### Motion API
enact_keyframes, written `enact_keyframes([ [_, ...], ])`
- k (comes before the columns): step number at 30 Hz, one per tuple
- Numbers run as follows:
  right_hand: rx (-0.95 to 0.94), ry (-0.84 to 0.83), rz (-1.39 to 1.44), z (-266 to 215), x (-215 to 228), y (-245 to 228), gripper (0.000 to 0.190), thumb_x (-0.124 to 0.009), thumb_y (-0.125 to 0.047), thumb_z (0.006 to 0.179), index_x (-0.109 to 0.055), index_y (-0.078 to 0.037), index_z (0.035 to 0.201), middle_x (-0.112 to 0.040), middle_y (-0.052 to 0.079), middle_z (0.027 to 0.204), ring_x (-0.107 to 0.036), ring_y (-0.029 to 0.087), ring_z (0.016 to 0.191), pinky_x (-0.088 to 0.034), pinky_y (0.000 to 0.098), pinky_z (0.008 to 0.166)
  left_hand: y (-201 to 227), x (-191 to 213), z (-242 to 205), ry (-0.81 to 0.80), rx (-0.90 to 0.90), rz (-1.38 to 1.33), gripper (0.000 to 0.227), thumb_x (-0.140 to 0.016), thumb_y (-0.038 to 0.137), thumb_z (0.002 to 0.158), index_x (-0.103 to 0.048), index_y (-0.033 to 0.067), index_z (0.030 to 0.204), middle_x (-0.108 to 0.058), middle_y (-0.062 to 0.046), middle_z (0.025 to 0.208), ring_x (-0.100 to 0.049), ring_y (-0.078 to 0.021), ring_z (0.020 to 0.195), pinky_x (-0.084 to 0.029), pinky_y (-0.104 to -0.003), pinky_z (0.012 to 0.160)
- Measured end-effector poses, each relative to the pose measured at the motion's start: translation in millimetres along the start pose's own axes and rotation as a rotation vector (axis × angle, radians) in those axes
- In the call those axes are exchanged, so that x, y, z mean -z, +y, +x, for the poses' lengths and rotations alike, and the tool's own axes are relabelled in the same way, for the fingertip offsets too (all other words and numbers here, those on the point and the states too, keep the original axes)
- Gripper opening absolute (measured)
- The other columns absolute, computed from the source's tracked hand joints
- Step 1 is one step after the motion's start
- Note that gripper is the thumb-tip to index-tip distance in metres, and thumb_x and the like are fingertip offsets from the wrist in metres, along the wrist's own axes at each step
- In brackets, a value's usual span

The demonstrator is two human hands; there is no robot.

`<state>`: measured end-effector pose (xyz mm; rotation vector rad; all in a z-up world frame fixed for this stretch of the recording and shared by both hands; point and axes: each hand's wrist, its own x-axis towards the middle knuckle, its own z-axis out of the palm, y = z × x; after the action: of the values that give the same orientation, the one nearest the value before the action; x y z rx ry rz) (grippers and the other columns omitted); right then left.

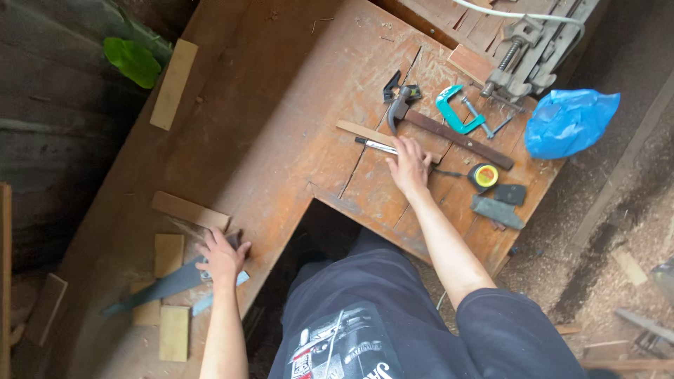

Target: The person measures several small wooden pieces on a workbench using a metal ruler. They repeatedly place the ruler on different pieces, adjust positions, and handle the wood pieces one at a time. The person also picks up a hammer and a blue plastic bag containing nails toward the end.

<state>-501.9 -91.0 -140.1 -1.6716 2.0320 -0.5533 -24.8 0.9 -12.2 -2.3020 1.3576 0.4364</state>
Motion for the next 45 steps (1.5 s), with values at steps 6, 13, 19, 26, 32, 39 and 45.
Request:
enact_keyframes([
  [6,0.023,-0.151,0.114,24.8,-18.6,19.2,0.052,-0.081,-0.015,0.083,-0.059,-0.014,0.13,-0.057,0.009,0.121,-0.053,0.031,0.122,-0.037,0.0565,0.098,34.0,1.0,-25.1,-0.053,0.178,-0.088,0.115,-0.08,0.057,0.076,-0.017,0.0155,0.163,0.003,-0.014,0.171,0.0,-0.0518,0.152,-0.018,-0.083,0.108],
  [13,0.172,-0.183,0.227,17.2,-37.8,25.0,0.034,-0.079,-0.012,0.084,-0.067,-0.009,0.115,-0.06,0.014,0.112,-0.057,0.036,0.11,-0.049,0.0456,0.094,92.6,2.1,-68.7,0.063,-0.002,-0.243,0.102,-0.075,0.057,0.082,-0.029,0.0088,0.16,-0.013,-0.019,0.17,-0.009,-0.0453,0.155,-0.022,-0.079,0.109],
  [19,0.055,-0.238,0.547,5.9,-21.9,13.6,0.024,-0.074,-0.016,0.096,-0.068,-0.003,0.115,-0.066,0.014,0.101,-0.067,0.032,0.096,-0.053,0.043,0.083,175.2,27.8,-41.6,-0.105,-0.353,-0.607,0.064,-0.071,0.047,0.092,-0.06,0.0057,0.139,-0.067,-0.015,0.136,-0.066,-0.0273,0.122,-0.051,-0.038,0.102],
  [26,-0.27,-0.496,1.183,-13.0,32.6,-20.3,0.031,-0.068,-0.021,0.099,-0.066,-0.003,0.125,-0.074,0.005,0.1,-0.071,0.009,0.075,-0.054,0.024,0.058,325.0,13.5,-12.7,-0.619,-0.478,-1.287,0.04,-0.067,0.032,0.097,-0.064,0.0048,0.127,-0.072,-0.004,0.108,-0.07,-0.011,0.078,-0.057,-0.026,0.071],
  [32,-0.341,-0.512,1.301,-18.6,68.1,-1.5,0.035,-0.059,-0.025,0.101,-0.061,-0.005,0.13,-0.069,-0.001,0.093,-0.067,0.008,0.065,-0.05,0.0221,0.052,355.8,17.9,-25.6,-0.427,-0.593,-1.243,0.026,-0.066,0.028,0.102,-0.071,0.0027,0.107,-0.071,0.001,0.087,-0.058,-0.005,0.07,-0.048,-0.021,0.064],
  [39,-0.338,-0.369,1.291,-29.0,69.7,46.4,0.042,-0.063,-0.028,0.105,-0.062,-0.005,0.14,-0.057,-0.002,0.088,-0.05,0.006,0.07,-0.042,0.0213,0.06,335.5,49.8,-40.4,-0.224,-0.59,-1.305,0.028,-0.061,0.029,0.11,-0.068,0.0032,0.117,-0.063,0.003,0.08,-0.056,-0.003,0.072,-0.04,-0.019,0.061],
  [45,-0.087,-0.168,0.828,-39.8,86.5,27.9,0.043,-0.078,-0.016,0.091,-0.067,-0.009,0.132,-0.062,0.005,0.104,-0.063,0.018,0.097,-0.054,0.033,0.086,325.9,63.0,-63.4,-0.224,-0.535,-1.27,0.054,-0.058,0.022,0.102,-0.036,0.0178,0.151,-0.067,0.003,0.077,-0.057,-0.0028,0.065,-0.045,-0.02,0.056],
])
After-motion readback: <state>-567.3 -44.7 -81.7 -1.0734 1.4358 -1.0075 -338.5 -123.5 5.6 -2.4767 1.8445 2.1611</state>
